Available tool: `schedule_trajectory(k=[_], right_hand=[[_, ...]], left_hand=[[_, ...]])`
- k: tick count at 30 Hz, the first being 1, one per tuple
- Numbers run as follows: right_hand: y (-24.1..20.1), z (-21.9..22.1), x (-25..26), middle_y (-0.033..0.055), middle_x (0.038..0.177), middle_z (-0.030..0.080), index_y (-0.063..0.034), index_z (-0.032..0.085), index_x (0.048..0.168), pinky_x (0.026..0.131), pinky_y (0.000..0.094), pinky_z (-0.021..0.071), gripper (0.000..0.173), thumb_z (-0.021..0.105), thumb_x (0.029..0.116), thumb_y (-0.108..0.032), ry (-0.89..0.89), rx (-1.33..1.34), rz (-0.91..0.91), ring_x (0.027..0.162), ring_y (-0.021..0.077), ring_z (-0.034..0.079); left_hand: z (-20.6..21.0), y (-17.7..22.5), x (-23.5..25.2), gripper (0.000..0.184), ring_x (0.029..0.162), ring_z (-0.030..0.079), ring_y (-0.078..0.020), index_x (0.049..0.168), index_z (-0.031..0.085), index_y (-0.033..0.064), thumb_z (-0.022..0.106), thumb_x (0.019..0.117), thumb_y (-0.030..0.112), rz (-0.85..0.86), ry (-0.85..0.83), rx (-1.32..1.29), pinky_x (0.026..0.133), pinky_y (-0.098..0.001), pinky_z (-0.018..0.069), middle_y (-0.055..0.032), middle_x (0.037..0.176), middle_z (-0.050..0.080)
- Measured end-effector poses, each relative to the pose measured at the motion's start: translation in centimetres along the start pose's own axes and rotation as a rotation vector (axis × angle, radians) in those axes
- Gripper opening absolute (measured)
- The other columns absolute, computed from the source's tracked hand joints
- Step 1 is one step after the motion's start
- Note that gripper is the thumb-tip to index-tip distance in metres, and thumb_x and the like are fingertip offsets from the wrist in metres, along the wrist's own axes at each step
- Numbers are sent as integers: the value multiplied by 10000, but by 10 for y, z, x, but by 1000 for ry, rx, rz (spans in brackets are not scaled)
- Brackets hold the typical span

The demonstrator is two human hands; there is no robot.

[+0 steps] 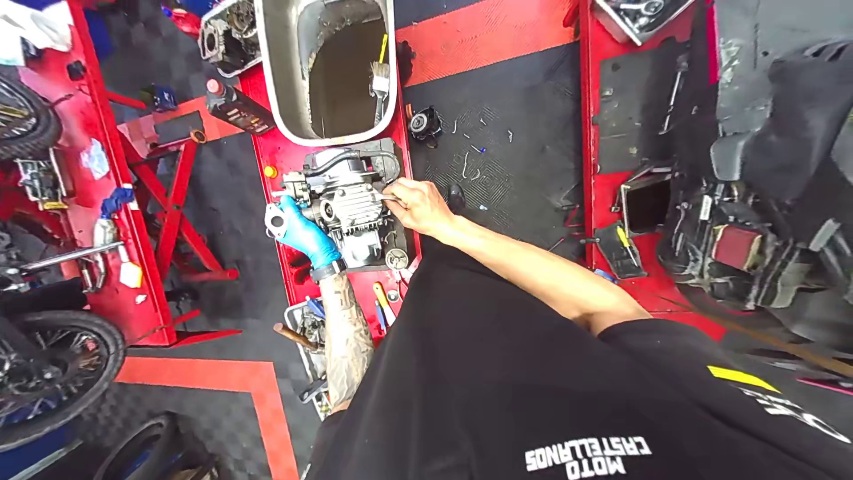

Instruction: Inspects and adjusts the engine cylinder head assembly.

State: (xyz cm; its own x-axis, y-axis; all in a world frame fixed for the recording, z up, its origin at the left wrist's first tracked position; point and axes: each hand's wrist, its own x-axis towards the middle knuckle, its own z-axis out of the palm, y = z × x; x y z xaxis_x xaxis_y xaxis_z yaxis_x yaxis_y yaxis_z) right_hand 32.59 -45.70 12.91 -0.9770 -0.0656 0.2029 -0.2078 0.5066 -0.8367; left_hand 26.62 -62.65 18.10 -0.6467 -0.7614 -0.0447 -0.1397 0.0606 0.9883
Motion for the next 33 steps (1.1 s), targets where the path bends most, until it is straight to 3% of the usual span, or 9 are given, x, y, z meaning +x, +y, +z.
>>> schedule_trajectory(k=[2, 5, 7, 11, 13, 16, 20, 27, 33], right_hand=[[28, 19, -5, 82, 806, 681, -51, 759, 961, 611, 369, 547, 145, 642, 955, -136, 118, 47, -110, 657, 194, 646], [36, 25, -8, 73, 805, 672, -76, 785, 1009, 584, 371, 541, 171, 641, 956, -151, 127, 16, -128, 641, 190, 635], [37, 28, -8, 80, 831, 684, -72, 776, 1022, 583, 384, 546, 180, 625, 953, -141, 122, 4, -148, 658, 199, 652], [41, 30, -9, 106, 828, 686, -36, 759, 1016, 585, 387, 546, 186, 610, 948, -124, 161, 34, -218, 661, 216, 662], [41, 31, -9, 107, 817, 684, -29, 761, 1013, 584, 375, 548, 186, 613, 939, -114, 185, 43, -239, 659, 213, 662], [43, 31, -8, 103, 806, 682, -34, 764, 1010, 582, 373, 545, 185, 618, 932, -119, 195, 38, -247, 658, 212, 661], [45, 31, -8, 90, 805, 679, -51, 771, 1013, 591, 367, 545, 179, 632, 930, -128, 181, 33, -240, 664, 199, 656], [38, 27, -9, 70, 801, 680, -67, 783, 1002, 602, 352, 544, 153, 675, 937, -154, 182, 91, -131, 654, 172, 638], [30, 22, -7, 45, 774, 669, -71, 755, 888, 615, 337, 531, 154, 703, 927, -210, 154, 155, 44, 648, 144, 611]], left_hand=[[6, 15, -9, 259, 858, 651, -135, 1280, 511, -32, 561, 1027, 2, -77, 27, 33, 829, -288, 583, -101, 1014, 609], [-17, -51, 38, 388, 940, 700, -221, 1293, 549, -91, 663, 986, 115, 216, -112, -61, 865, -390, 603, -178, 1060, 688], [-20, -60, 45, 387, 913, 706, -220, 1262, 568, -81, 690, 975, 148, 249, -122, -66, 839, -396, 611, -165, 1020, 697], [0, 11, -12, 146, 789, 650, -115, 1149, 573, -34, 566, 1004, -52, 28, -36, -3, 796, -276, 582, -84, 903, 627], [-16, -19, -5, 195, 781, 678, -99, 1166, 515, -188, 510, 996, -91, 498, -299, -142, 719, -232, 593, -141, 907, 655], [2, 16, -19, 169, 750, 630, -108, 1189, 538, -27, 557, 1022, -13, 28, -34, -5, 760, -262, 584, -76, 907, 596], [-19, -56, 43, 324, 838, 700, -204, 1201, 607, -50, 704, 958, 142, 218, -86, -74, 787, -386, 608, -137, 942, 696], [-18, -53, 43, 322, 863, 701, -202, 1209, 607, -36, 711, 962, 143, 184, -84, -72, 807, -386, 608, -129, 956, 696], [-18, -53, 42, 401, 939, 701, -213, 1289, 566, -54, 703, 973, 152, 193, -97, -58, 872, -386, 600, -149, 1042, 694]])
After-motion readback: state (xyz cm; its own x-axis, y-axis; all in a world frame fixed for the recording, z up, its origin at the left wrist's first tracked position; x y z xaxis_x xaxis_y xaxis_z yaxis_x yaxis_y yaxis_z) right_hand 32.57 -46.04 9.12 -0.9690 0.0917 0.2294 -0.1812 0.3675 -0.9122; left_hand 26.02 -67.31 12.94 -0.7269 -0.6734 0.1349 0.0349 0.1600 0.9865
